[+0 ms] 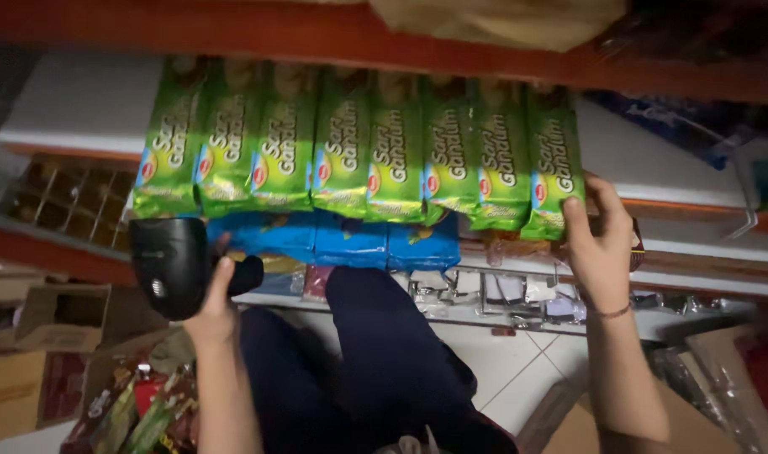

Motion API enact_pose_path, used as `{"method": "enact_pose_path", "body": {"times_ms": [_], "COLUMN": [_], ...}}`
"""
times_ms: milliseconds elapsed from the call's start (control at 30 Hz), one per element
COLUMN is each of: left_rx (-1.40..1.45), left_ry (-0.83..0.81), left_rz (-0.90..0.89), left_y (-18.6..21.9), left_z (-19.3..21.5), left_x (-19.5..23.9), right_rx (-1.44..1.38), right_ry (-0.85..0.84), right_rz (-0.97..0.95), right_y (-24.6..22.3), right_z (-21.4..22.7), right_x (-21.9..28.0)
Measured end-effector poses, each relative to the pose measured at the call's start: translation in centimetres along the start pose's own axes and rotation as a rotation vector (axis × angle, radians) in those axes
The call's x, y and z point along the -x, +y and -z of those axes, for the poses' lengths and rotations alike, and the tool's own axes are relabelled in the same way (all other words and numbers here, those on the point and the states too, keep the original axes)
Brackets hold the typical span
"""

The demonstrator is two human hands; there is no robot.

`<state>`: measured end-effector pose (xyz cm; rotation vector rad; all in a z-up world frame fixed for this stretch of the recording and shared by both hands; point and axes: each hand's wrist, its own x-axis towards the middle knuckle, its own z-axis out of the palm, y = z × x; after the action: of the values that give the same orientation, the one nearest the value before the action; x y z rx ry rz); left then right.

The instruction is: The person scans snack packages from a box using a handheld scanner, places some on a shelf, and then wipes the shelf edges with a cloth after applying a liquid from a spray bottle.

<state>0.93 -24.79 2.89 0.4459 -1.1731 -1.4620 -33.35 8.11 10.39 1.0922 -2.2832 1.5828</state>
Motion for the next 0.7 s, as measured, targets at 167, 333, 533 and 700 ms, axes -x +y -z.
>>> {"method": "enact_pose_path", "body": {"times_ms": [167, 333, 533, 700], "left_rx": [-0.837, -0.544, -0.829, -1.029], "left_ry": [-0.075, 0.201, 0.261, 0.580], "left_rz": [-0.056, 0.007, 0.127, 0.345], "left_y": [-3.8, -5.4, 1.1, -0.2], "left_z": [4.5, 8.3, 15.8, 24.4], "left_x": [5.7, 13.1, 18.2, 24.0], "right_rx": [-0.143, -0.270, -0.421, -0.574], "right_ry": [0.073, 0.366, 0.008, -0.496], "right_rz": [-0.061, 0.305, 0.252, -0.060], "right_y": [1.0, 1.8, 1.3, -3.5], "right_z": [-0.4, -5.0, -14.5, -24.4], "right_x": [2.0, 7.2, 16.2, 21.5]}}
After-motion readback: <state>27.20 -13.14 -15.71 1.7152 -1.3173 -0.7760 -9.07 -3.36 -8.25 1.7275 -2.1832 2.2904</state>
